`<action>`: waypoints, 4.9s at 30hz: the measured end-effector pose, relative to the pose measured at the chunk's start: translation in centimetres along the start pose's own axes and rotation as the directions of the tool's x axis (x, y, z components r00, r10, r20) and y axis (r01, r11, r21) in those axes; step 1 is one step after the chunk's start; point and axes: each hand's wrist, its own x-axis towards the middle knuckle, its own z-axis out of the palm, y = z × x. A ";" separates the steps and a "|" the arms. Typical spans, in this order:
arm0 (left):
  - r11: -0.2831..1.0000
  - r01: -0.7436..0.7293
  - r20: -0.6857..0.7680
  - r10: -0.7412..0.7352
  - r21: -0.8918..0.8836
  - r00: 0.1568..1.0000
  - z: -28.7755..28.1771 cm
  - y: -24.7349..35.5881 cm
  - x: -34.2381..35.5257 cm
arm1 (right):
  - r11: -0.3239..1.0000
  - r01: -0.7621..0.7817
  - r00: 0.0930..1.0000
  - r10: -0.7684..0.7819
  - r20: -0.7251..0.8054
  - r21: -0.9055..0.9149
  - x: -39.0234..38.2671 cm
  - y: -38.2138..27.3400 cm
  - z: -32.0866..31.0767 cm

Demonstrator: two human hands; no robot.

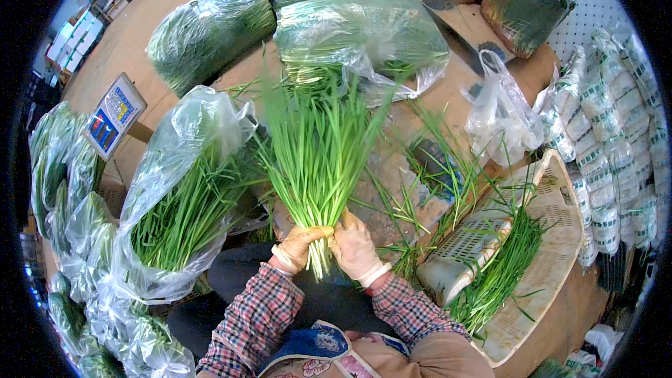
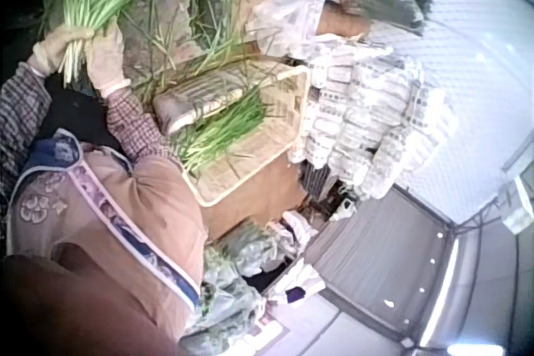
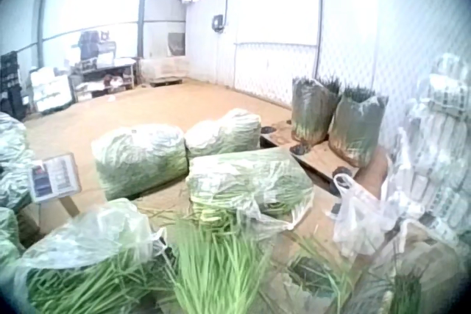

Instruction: The person bundles bunches of green onions, weighs them on a scale, and places them into plastic bags.

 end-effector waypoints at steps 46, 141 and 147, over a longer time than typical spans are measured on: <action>0.963 0.194 0.566 -0.267 0.186 0.780 4.2 3.9 -6.9 | 0.880 -0.076 0.974 0.167 0.155 -0.468 13.2 -0.5 -19.2; 0.968 0.170 0.450 -0.238 0.185 0.861 2.5 2.8 -6.0 | 0.841 0.283 0.923 -0.106 0.371 -0.462 16.2 2.5 -15.0; 0.973 0.116 0.413 -0.192 0.201 0.890 3.0 2.7 -6.3 | 0.763 0.231 0.961 -0.081 0.265 -0.604 15.7 1.9 -14.7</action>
